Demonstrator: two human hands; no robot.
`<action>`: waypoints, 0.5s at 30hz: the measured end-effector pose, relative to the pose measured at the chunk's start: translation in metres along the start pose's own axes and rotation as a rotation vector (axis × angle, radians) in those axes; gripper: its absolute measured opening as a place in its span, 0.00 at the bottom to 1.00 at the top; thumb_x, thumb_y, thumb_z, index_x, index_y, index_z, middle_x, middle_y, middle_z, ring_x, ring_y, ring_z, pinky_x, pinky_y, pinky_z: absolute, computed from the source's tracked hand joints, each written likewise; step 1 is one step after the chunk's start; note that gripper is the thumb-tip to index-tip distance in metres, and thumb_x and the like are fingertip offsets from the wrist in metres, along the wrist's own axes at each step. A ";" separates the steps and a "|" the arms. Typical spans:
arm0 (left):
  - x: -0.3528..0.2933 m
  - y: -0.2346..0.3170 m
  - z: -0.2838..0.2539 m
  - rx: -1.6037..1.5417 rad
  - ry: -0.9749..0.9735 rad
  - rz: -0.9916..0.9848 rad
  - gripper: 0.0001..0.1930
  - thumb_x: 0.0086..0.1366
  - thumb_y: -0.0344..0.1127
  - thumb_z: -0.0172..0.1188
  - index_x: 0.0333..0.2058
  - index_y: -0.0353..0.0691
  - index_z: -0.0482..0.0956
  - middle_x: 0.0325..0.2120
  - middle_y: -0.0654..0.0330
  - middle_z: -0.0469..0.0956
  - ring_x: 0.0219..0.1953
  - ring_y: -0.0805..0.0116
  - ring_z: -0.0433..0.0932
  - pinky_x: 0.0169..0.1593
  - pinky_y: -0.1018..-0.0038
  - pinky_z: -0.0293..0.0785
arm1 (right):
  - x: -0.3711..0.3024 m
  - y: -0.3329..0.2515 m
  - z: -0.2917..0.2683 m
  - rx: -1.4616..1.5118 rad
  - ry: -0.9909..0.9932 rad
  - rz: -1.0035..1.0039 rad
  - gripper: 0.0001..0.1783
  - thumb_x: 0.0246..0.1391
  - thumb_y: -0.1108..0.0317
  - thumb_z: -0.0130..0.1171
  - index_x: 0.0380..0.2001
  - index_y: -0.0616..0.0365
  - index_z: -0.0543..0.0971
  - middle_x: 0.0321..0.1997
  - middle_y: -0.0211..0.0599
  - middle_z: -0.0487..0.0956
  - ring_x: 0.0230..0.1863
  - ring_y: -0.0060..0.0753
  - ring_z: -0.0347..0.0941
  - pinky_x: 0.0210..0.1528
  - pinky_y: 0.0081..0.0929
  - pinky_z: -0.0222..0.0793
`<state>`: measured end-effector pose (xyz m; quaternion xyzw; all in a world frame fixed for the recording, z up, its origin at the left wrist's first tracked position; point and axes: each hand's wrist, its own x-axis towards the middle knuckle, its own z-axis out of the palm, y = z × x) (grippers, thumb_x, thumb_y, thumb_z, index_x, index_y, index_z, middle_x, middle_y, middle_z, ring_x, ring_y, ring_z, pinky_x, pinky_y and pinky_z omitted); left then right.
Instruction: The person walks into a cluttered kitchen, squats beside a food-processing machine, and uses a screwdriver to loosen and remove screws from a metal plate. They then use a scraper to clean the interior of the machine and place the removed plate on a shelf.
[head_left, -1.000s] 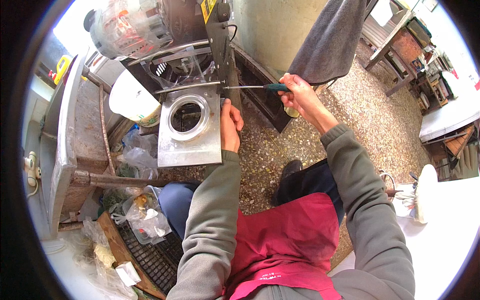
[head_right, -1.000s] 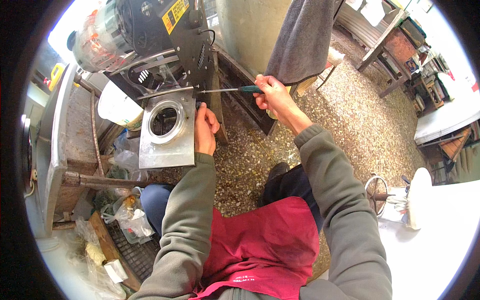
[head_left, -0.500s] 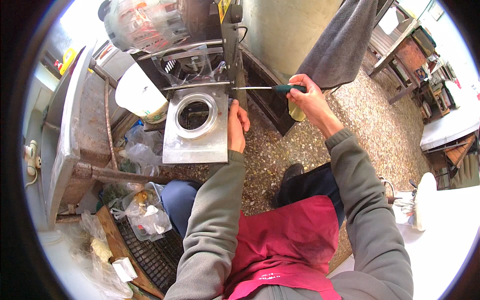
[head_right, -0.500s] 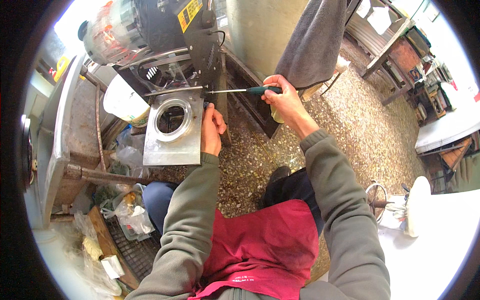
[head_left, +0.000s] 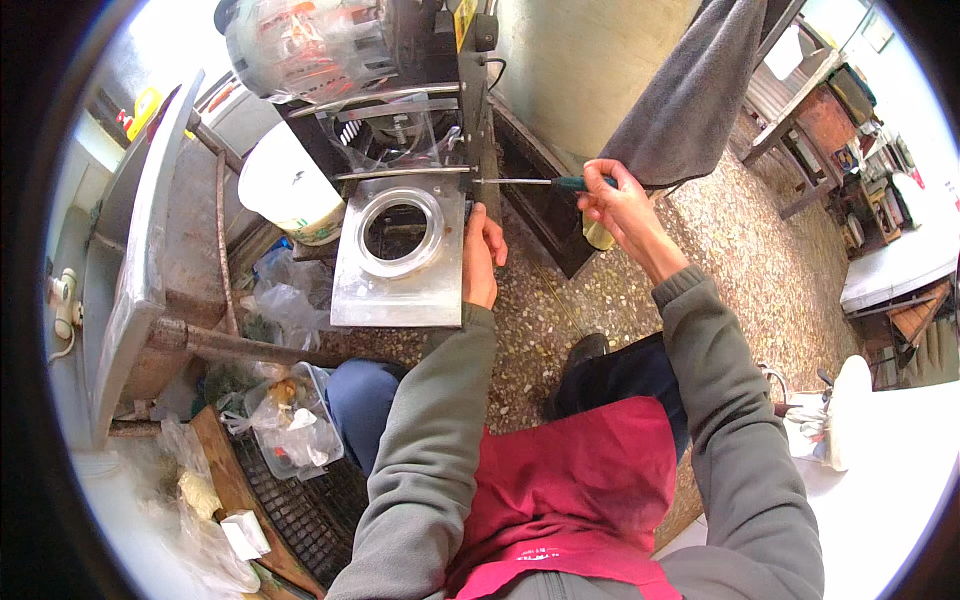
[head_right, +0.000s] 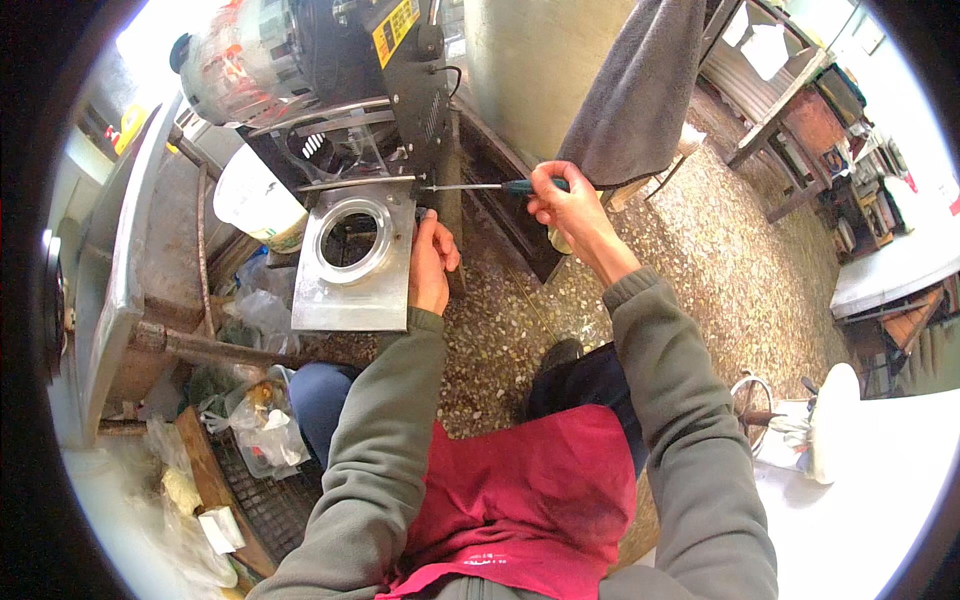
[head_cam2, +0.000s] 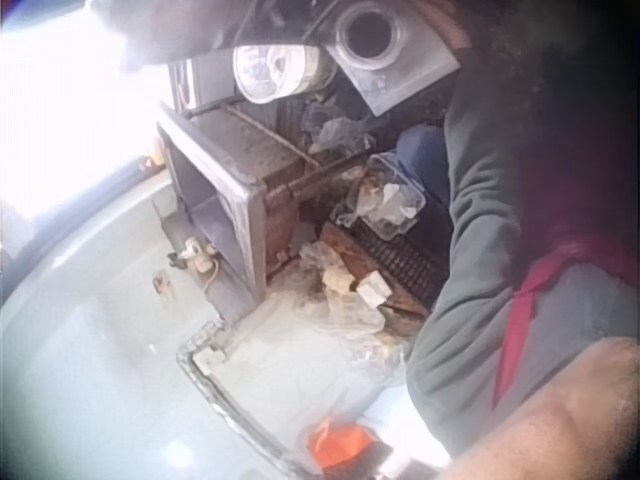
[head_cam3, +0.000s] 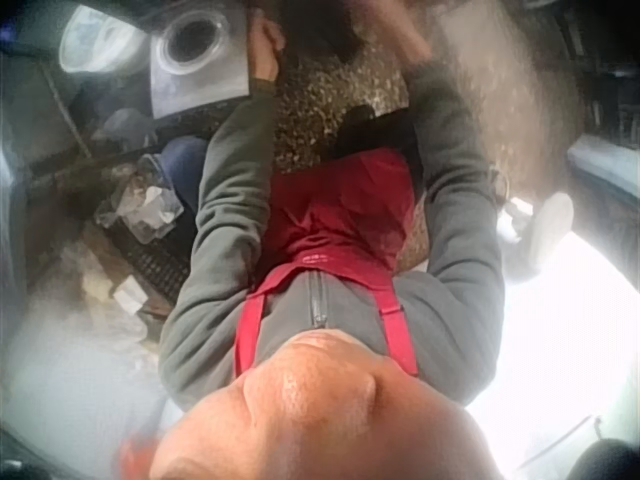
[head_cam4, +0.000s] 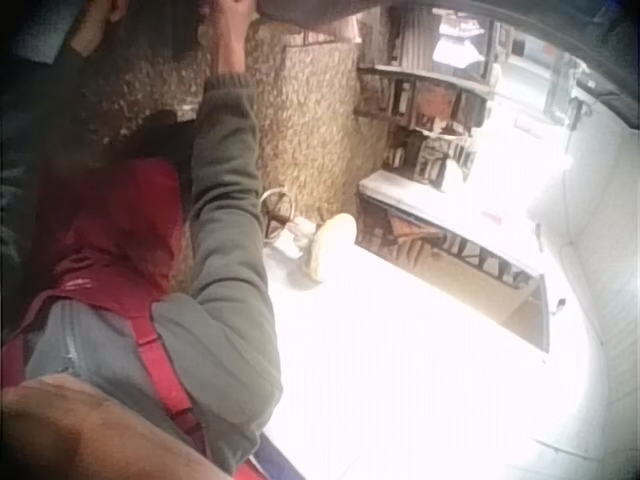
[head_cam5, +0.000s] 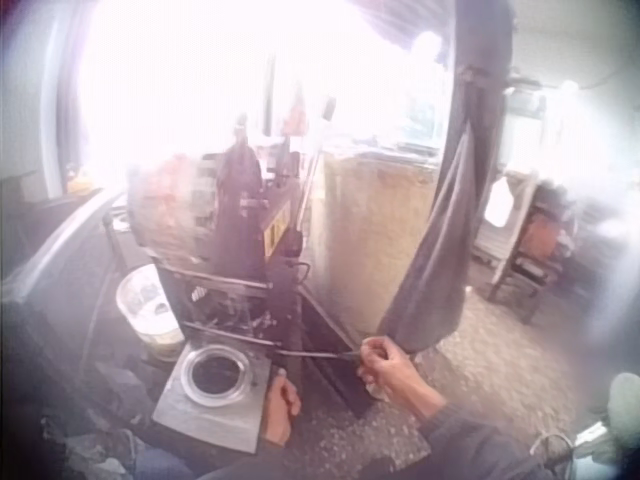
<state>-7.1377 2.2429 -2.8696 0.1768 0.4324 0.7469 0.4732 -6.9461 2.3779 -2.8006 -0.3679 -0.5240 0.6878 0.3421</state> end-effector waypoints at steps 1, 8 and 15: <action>-0.001 0.001 0.001 0.002 0.004 0.001 0.24 0.78 0.49 0.51 0.20 0.48 0.65 0.16 0.68 0.62 0.16 0.74 0.60 0.22 0.74 0.56 | -0.002 -0.001 0.000 0.047 0.018 0.056 0.14 0.66 0.75 0.58 0.53 0.59 0.71 0.37 0.35 0.78 0.32 0.20 0.75 0.32 0.18 0.69; -0.004 0.003 0.000 0.006 0.008 0.006 0.25 0.78 0.49 0.52 0.19 0.48 0.65 0.16 0.68 0.63 0.15 0.75 0.61 0.21 0.76 0.55 | -0.017 -0.004 0.002 -0.084 0.000 -0.061 0.17 0.66 0.74 0.60 0.55 0.58 0.70 0.50 0.37 0.74 0.40 0.25 0.76 0.42 0.19 0.74; -0.004 0.003 -0.006 0.011 0.023 0.002 0.26 0.77 0.50 0.52 0.19 0.48 0.65 0.15 0.68 0.62 0.15 0.75 0.61 0.21 0.75 0.54 | -0.011 0.001 0.008 -0.124 -0.028 -0.165 0.17 0.68 0.68 0.63 0.54 0.57 0.71 0.43 0.33 0.76 0.38 0.22 0.75 0.38 0.19 0.73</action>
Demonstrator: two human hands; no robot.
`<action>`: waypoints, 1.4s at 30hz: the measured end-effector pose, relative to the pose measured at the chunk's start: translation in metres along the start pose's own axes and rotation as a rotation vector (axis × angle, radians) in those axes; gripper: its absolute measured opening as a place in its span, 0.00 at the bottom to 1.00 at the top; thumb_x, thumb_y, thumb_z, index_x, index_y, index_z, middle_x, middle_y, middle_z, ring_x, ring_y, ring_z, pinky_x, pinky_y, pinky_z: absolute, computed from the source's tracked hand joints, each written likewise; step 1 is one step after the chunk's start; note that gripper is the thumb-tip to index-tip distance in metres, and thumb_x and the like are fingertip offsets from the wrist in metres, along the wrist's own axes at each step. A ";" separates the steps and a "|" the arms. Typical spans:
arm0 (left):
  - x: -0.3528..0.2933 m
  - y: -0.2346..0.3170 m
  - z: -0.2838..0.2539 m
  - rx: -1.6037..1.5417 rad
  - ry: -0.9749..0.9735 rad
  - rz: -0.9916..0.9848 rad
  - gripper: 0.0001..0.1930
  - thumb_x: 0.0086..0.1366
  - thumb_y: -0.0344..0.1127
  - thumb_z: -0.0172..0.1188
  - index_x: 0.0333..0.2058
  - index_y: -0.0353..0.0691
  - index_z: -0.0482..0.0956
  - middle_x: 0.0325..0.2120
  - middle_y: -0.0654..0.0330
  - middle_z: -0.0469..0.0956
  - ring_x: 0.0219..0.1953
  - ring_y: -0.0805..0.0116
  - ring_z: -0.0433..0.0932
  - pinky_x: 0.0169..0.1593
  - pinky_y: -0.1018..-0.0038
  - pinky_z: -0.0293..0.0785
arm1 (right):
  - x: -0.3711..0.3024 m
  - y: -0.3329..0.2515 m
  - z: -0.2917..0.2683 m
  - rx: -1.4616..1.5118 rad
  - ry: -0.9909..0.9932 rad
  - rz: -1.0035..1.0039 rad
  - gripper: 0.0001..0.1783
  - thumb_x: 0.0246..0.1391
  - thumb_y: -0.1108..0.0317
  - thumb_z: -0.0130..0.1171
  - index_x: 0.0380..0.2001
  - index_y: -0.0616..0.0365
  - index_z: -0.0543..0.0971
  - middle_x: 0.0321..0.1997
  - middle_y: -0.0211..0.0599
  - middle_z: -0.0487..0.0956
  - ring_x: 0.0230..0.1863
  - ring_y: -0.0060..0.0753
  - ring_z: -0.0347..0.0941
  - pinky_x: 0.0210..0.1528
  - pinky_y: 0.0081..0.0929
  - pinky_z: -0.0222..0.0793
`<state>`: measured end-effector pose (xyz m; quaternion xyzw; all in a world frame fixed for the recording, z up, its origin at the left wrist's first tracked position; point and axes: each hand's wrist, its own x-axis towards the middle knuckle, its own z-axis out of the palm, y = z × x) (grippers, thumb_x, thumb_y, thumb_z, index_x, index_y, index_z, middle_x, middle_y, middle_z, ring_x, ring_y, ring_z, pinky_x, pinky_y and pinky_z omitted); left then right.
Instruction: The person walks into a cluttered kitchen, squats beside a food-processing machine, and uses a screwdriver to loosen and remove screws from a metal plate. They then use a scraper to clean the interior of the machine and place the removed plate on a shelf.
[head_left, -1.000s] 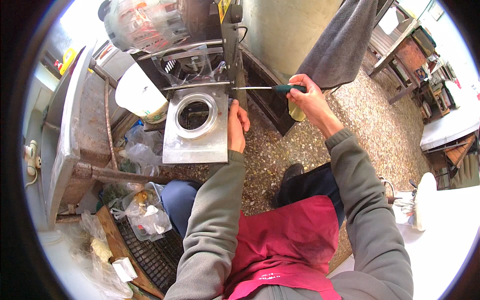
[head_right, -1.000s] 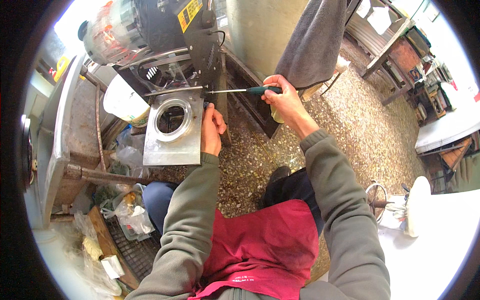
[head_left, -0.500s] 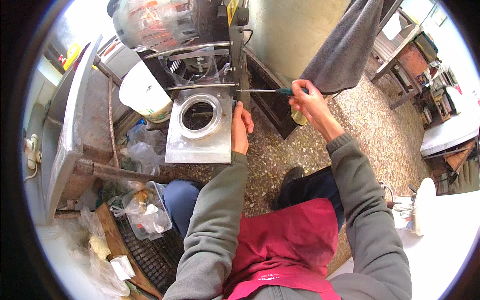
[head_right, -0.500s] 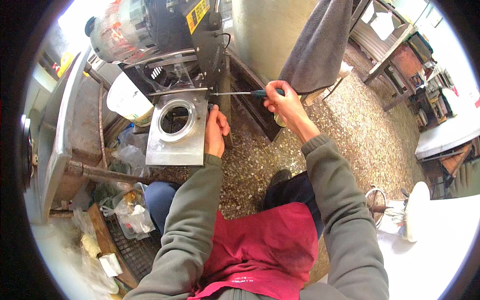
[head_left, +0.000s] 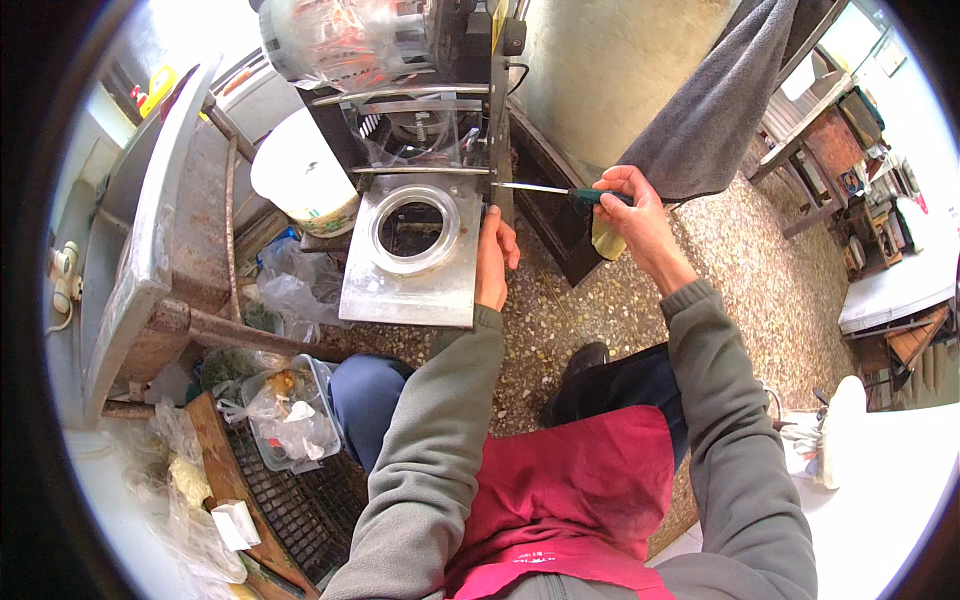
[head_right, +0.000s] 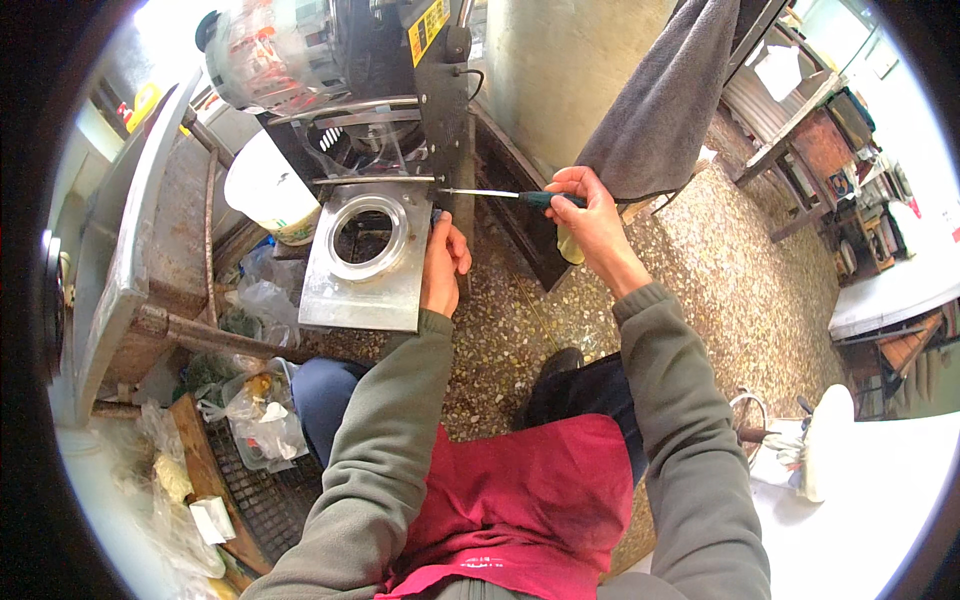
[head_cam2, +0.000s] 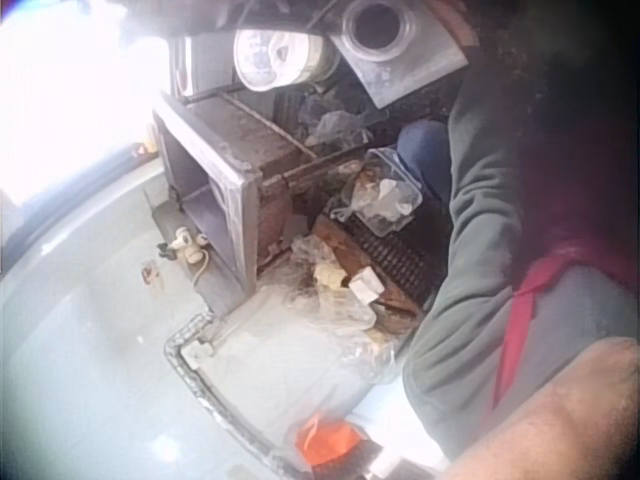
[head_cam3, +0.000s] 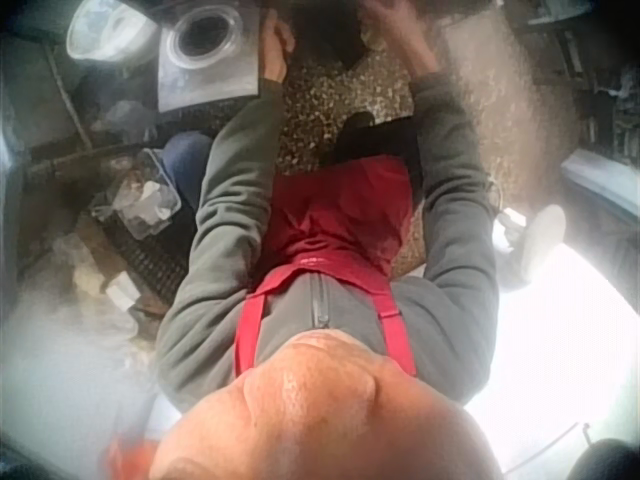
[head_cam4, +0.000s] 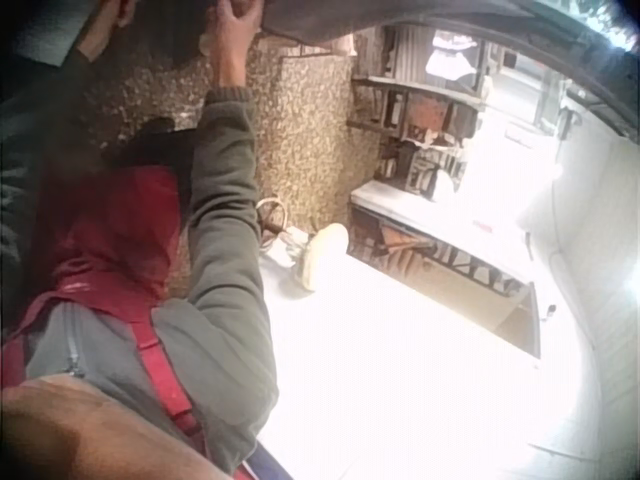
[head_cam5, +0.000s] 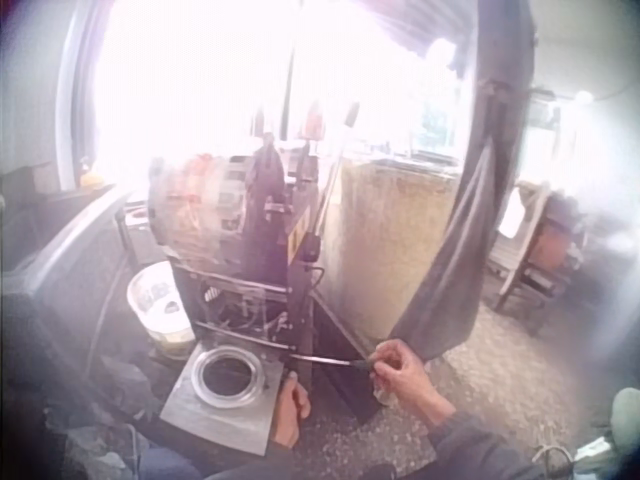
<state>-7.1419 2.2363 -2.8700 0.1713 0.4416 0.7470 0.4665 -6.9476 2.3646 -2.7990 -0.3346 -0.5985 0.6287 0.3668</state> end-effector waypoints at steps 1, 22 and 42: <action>0.000 0.000 0.000 0.005 -0.001 -0.002 0.26 0.77 0.50 0.52 0.19 0.48 0.65 0.15 0.68 0.62 0.15 0.75 0.61 0.21 0.75 0.54 | 0.001 0.002 0.000 0.009 0.026 -0.005 0.15 0.68 0.69 0.61 0.54 0.58 0.71 0.43 0.33 0.76 0.36 0.22 0.75 0.37 0.19 0.72; 0.001 -0.002 0.000 0.014 -0.008 0.023 0.24 0.77 0.49 0.53 0.20 0.48 0.66 0.16 0.68 0.63 0.15 0.75 0.62 0.21 0.75 0.55 | 0.000 0.000 -0.002 -0.040 0.037 0.027 0.15 0.66 0.71 0.62 0.52 0.60 0.73 0.44 0.36 0.79 0.36 0.21 0.77 0.36 0.17 0.72; 0.001 0.000 0.000 0.029 -0.007 0.010 0.25 0.78 0.49 0.52 0.20 0.47 0.66 0.16 0.68 0.64 0.16 0.74 0.63 0.22 0.74 0.55 | -0.001 0.001 -0.006 -0.037 0.024 0.255 0.11 0.64 0.73 0.61 0.49 0.56 0.74 0.45 0.32 0.78 0.39 0.20 0.75 0.42 0.18 0.72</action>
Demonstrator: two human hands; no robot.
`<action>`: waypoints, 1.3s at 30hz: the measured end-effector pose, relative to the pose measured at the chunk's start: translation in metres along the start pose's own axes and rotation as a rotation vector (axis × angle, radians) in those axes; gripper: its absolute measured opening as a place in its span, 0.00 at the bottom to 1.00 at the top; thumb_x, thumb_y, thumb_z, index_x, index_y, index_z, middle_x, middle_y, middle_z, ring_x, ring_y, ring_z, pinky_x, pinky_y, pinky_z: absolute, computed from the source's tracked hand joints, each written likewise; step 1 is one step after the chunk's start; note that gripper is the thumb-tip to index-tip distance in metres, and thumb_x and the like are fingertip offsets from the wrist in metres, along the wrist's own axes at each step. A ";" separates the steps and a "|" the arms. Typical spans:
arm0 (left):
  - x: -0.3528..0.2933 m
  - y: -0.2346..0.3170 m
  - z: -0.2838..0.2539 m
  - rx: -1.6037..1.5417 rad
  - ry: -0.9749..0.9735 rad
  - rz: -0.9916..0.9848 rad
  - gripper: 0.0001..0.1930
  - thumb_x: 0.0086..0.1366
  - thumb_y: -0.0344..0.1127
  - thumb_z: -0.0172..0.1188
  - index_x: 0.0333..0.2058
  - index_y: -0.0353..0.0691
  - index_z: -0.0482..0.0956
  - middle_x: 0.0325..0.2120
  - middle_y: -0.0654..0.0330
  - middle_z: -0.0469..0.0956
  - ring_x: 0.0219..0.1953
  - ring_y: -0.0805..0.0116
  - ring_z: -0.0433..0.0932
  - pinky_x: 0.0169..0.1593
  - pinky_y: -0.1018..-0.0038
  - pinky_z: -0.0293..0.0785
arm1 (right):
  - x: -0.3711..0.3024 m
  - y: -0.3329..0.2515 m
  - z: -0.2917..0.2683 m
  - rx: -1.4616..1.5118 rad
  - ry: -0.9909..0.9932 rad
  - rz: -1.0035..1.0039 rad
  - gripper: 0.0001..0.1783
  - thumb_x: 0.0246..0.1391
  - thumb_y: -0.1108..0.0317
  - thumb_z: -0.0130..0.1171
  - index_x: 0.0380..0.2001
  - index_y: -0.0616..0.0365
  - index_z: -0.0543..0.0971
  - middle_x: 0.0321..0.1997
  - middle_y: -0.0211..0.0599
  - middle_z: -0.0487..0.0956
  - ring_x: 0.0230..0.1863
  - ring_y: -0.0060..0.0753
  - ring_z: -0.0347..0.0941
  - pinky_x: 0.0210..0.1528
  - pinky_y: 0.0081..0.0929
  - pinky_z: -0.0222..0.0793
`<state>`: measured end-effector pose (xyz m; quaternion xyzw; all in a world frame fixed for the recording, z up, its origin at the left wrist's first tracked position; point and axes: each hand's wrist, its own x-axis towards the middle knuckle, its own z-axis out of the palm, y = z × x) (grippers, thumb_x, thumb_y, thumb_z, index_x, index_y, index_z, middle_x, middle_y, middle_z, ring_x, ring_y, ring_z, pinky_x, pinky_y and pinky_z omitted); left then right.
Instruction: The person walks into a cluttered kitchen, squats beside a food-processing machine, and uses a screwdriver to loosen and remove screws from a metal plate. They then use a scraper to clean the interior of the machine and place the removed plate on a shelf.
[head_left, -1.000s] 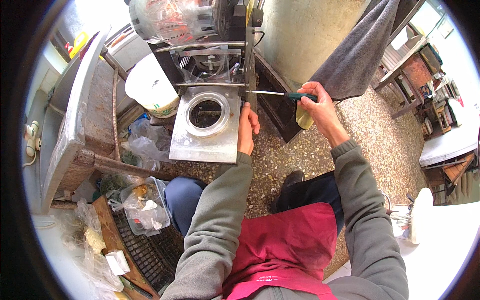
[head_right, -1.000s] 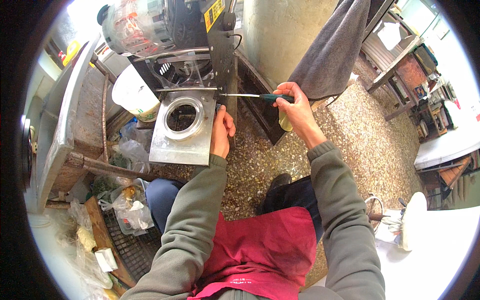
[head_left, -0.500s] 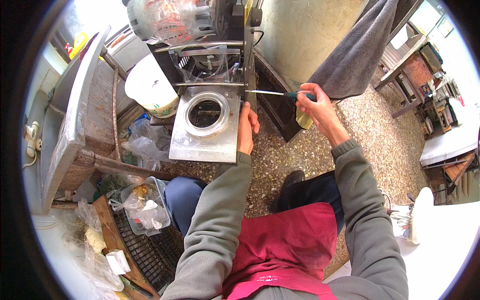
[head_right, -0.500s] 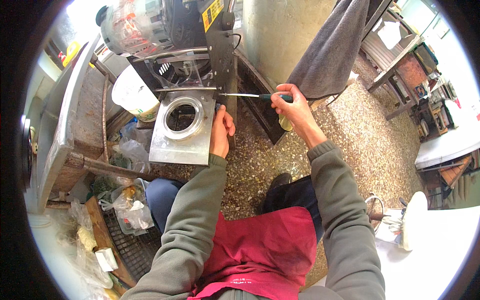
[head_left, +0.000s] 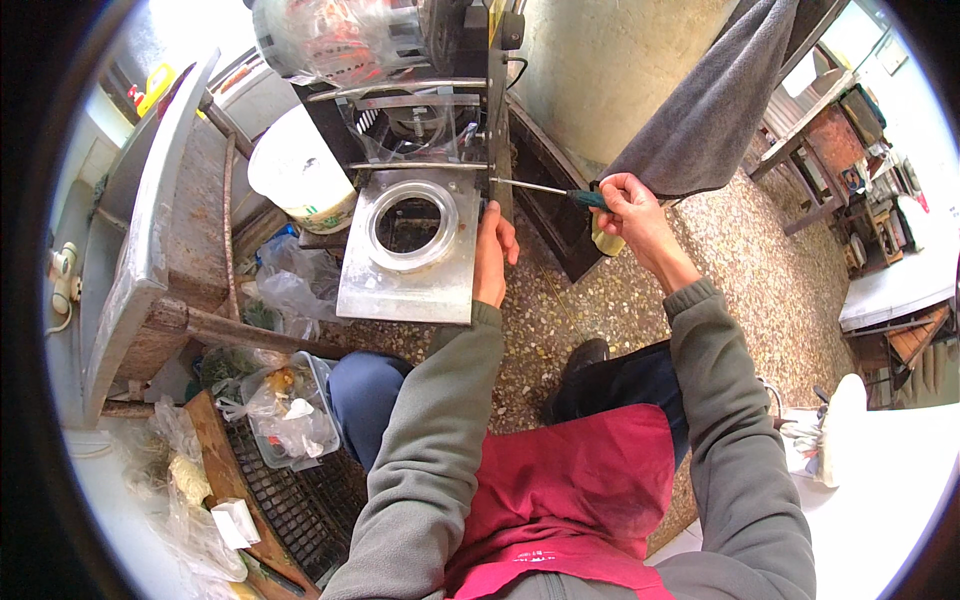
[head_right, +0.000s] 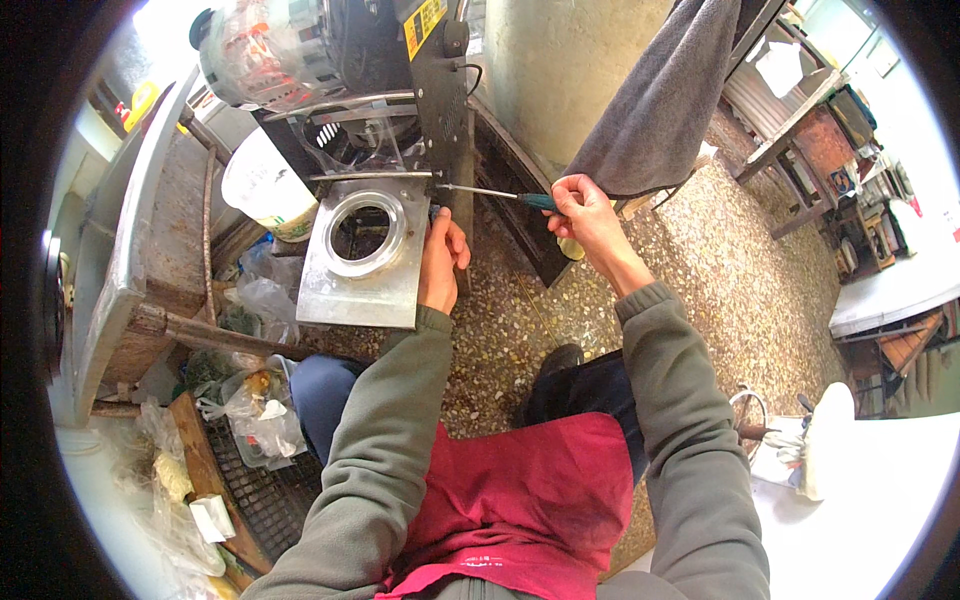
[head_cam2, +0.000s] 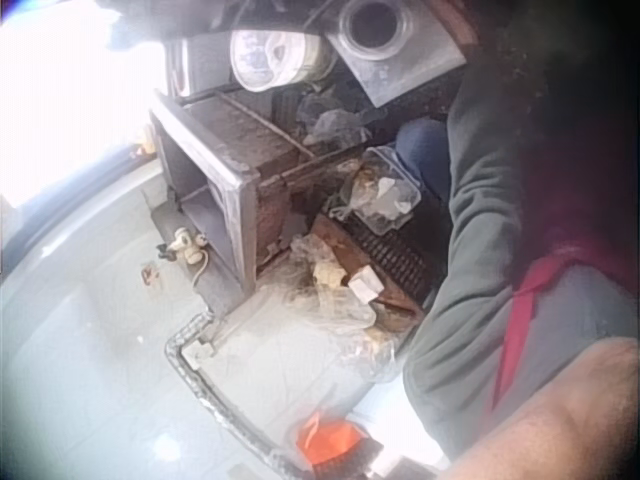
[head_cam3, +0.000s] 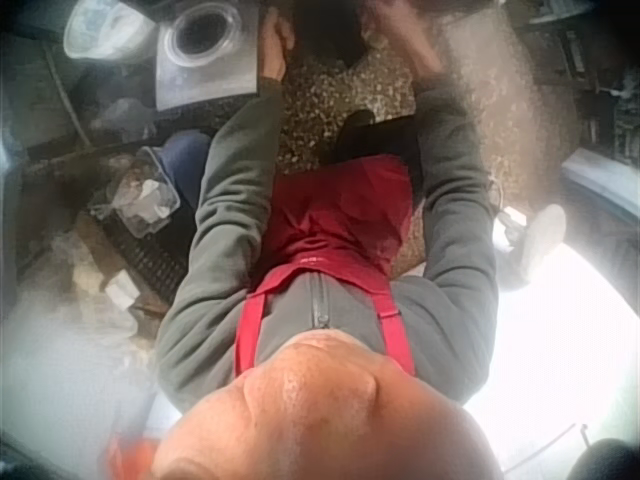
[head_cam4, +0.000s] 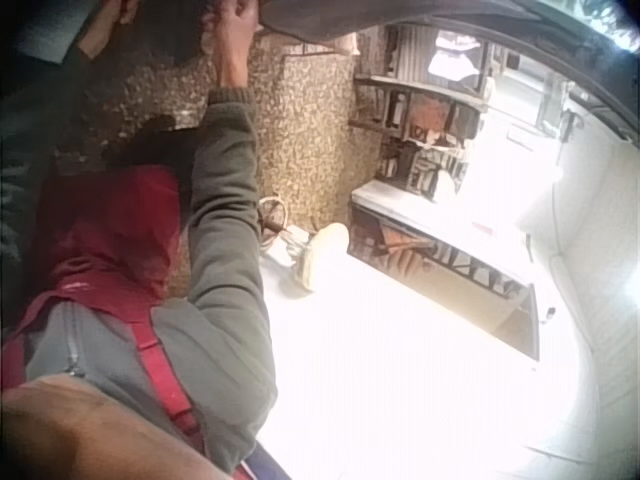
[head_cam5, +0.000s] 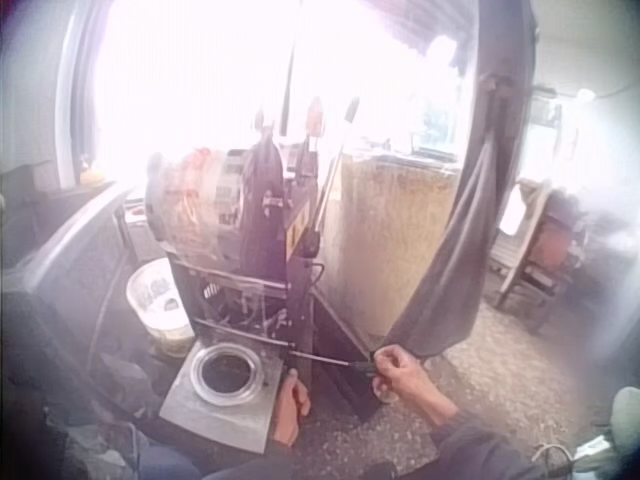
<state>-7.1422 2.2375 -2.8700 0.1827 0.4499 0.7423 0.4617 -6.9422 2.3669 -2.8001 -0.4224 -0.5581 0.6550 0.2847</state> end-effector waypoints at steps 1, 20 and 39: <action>0.000 0.000 0.000 0.004 0.001 0.002 0.25 0.78 0.49 0.52 0.20 0.47 0.66 0.16 0.68 0.64 0.16 0.74 0.63 0.22 0.74 0.55 | 0.000 0.000 0.000 -0.040 -0.026 -0.089 0.11 0.65 0.71 0.62 0.49 0.56 0.74 0.44 0.32 0.78 0.38 0.20 0.75 0.41 0.18 0.72; -0.001 -0.002 0.003 0.019 -0.007 -0.004 0.19 0.79 0.43 0.51 0.26 0.47 0.63 0.18 0.67 0.64 0.16 0.75 0.62 0.21 0.73 0.59 | 0.001 0.000 0.001 -0.002 0.025 -0.254 0.10 0.68 0.69 0.60 0.48 0.57 0.74 0.38 0.30 0.77 0.33 0.18 0.74 0.34 0.17 0.70; -0.001 0.000 0.001 0.049 0.011 0.014 0.24 0.78 0.46 0.53 0.19 0.48 0.64 0.16 0.67 0.63 0.16 0.73 0.62 0.22 0.72 0.58 | 0.003 0.001 0.001 -0.159 -0.007 -0.342 0.13 0.65 0.68 0.64 0.48 0.57 0.74 0.38 0.31 0.79 0.35 0.21 0.75 0.37 0.21 0.71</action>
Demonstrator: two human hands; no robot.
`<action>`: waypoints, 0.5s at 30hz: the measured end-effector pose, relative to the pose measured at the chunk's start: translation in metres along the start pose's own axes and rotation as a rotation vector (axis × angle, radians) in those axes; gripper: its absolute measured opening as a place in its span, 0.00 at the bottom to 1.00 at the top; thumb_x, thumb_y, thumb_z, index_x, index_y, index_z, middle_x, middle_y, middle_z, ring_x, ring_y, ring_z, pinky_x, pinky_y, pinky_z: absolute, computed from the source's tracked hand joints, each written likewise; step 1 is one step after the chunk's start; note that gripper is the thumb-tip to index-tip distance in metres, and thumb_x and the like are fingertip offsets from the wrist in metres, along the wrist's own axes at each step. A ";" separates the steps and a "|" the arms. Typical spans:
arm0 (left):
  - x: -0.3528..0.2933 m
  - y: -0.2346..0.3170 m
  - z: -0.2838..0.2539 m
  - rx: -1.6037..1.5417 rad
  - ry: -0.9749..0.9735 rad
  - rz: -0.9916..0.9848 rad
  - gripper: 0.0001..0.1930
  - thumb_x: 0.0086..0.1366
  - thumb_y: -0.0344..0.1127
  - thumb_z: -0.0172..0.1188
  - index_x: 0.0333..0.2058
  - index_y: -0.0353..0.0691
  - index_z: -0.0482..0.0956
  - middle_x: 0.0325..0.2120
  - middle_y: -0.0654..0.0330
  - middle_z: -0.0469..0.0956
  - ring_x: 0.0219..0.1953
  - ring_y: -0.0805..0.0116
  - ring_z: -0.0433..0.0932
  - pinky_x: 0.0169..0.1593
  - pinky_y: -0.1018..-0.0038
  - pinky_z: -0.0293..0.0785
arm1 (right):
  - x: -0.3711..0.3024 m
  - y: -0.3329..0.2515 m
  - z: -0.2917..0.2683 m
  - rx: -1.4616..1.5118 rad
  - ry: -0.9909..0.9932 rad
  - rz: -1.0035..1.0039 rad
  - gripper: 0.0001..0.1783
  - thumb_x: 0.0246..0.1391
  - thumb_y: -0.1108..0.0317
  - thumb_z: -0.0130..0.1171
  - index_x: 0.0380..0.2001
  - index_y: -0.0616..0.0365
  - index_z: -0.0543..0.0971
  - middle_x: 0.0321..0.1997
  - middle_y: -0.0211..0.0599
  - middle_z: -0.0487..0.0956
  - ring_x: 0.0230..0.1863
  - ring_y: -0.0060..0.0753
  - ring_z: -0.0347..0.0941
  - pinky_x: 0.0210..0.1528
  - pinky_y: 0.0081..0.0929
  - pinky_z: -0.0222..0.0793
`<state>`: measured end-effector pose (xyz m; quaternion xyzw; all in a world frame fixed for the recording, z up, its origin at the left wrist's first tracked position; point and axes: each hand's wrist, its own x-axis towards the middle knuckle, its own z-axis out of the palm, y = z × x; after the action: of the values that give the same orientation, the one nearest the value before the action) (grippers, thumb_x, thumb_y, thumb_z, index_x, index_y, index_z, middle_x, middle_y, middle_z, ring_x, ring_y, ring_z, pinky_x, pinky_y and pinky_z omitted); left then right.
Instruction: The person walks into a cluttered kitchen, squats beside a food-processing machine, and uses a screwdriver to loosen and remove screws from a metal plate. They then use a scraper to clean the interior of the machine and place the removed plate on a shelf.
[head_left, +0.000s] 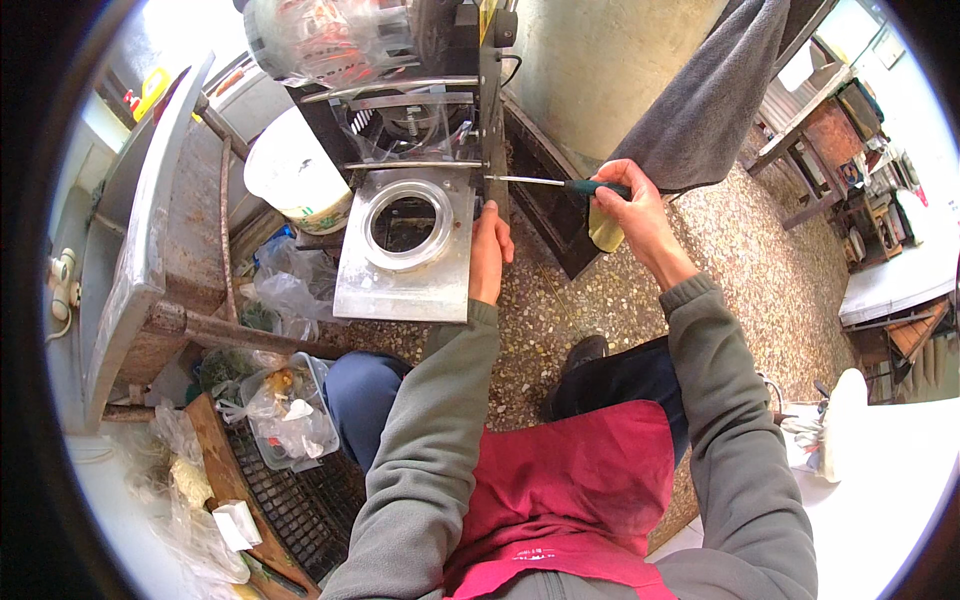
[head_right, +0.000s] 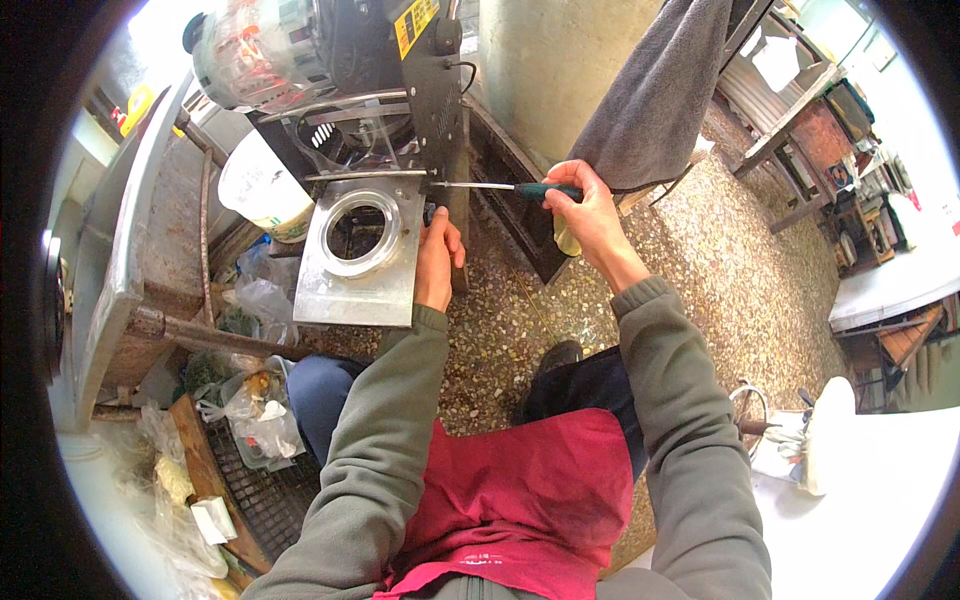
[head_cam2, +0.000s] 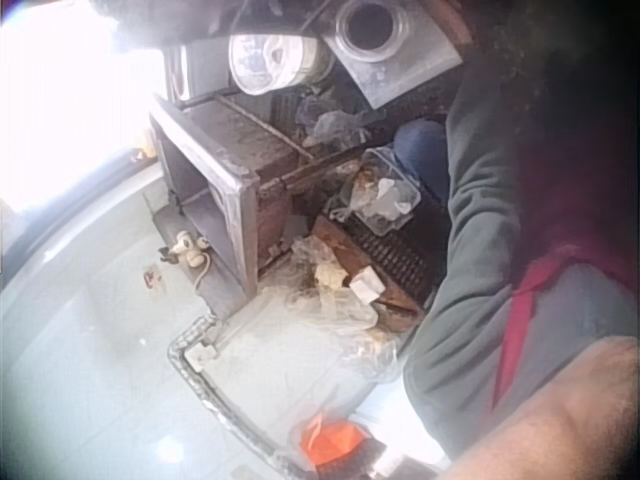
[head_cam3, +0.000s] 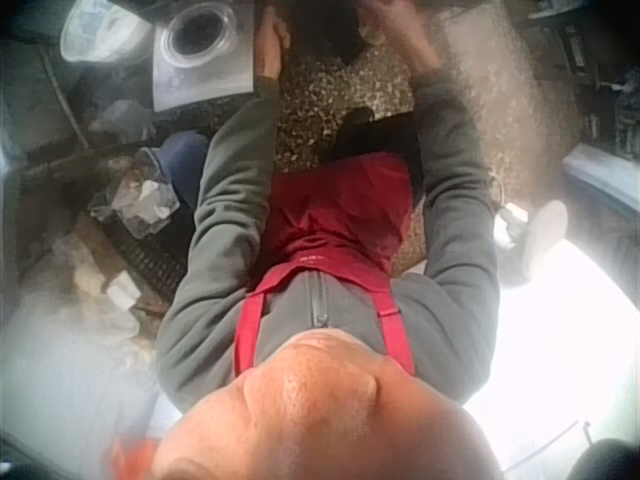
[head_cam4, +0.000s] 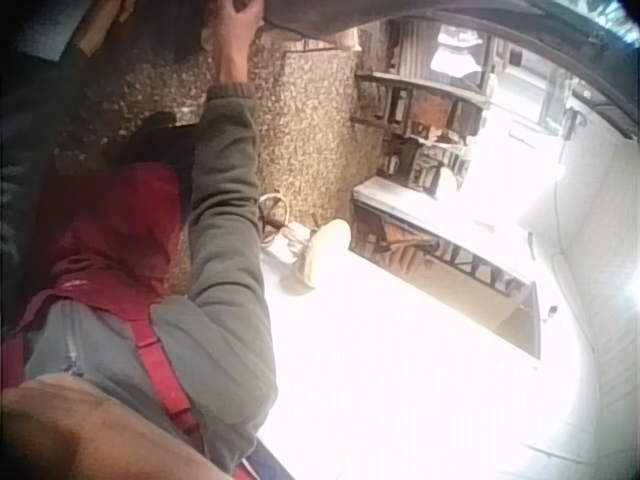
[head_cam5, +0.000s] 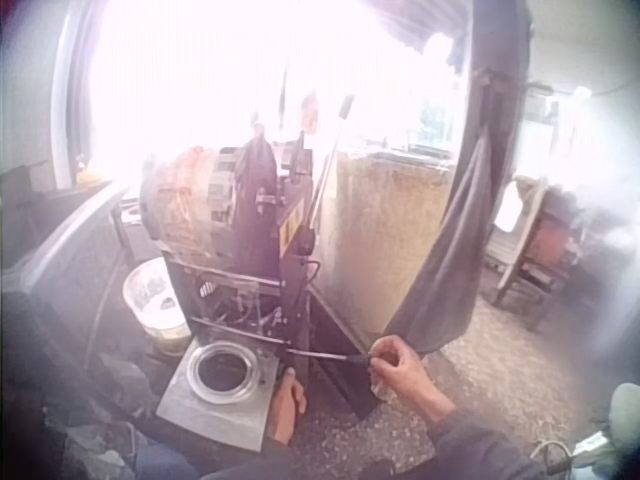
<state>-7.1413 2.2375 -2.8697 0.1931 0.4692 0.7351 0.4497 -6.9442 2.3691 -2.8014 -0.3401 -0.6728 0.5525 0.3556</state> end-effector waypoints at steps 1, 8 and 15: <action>0.000 0.000 0.000 -0.007 -0.004 -0.008 0.25 0.78 0.46 0.53 0.19 0.48 0.64 0.16 0.67 0.63 0.16 0.73 0.62 0.22 0.72 0.58 | 0.000 0.000 0.001 0.010 0.032 -0.016 0.13 0.66 0.66 0.64 0.49 0.57 0.74 0.39 0.31 0.79 0.36 0.21 0.75 0.37 0.20 0.71; 0.001 -0.003 -0.001 0.003 -0.024 -0.009 0.27 0.78 0.48 0.52 0.17 0.48 0.64 0.16 0.67 0.63 0.16 0.72 0.63 0.23 0.71 0.59 | -0.001 -0.004 -0.003 0.275 0.001 0.322 0.10 0.64 0.75 0.60 0.48 0.56 0.75 0.38 0.30 0.79 0.33 0.19 0.75 0.35 0.17 0.71; 0.001 -0.003 0.001 0.049 -0.016 -0.002 0.27 0.78 0.52 0.50 0.18 0.48 0.63 0.14 0.67 0.62 0.15 0.73 0.63 0.22 0.72 0.58 | -0.002 -0.002 0.002 0.052 0.032 -0.003 0.10 0.69 0.65 0.61 0.47 0.58 0.75 0.37 0.30 0.78 0.34 0.20 0.76 0.36 0.18 0.72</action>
<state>-7.1402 2.2392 -2.8722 0.2094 0.4836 0.7213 0.4495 -6.9444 2.3660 -2.8000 -0.3383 -0.6532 0.5636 0.3759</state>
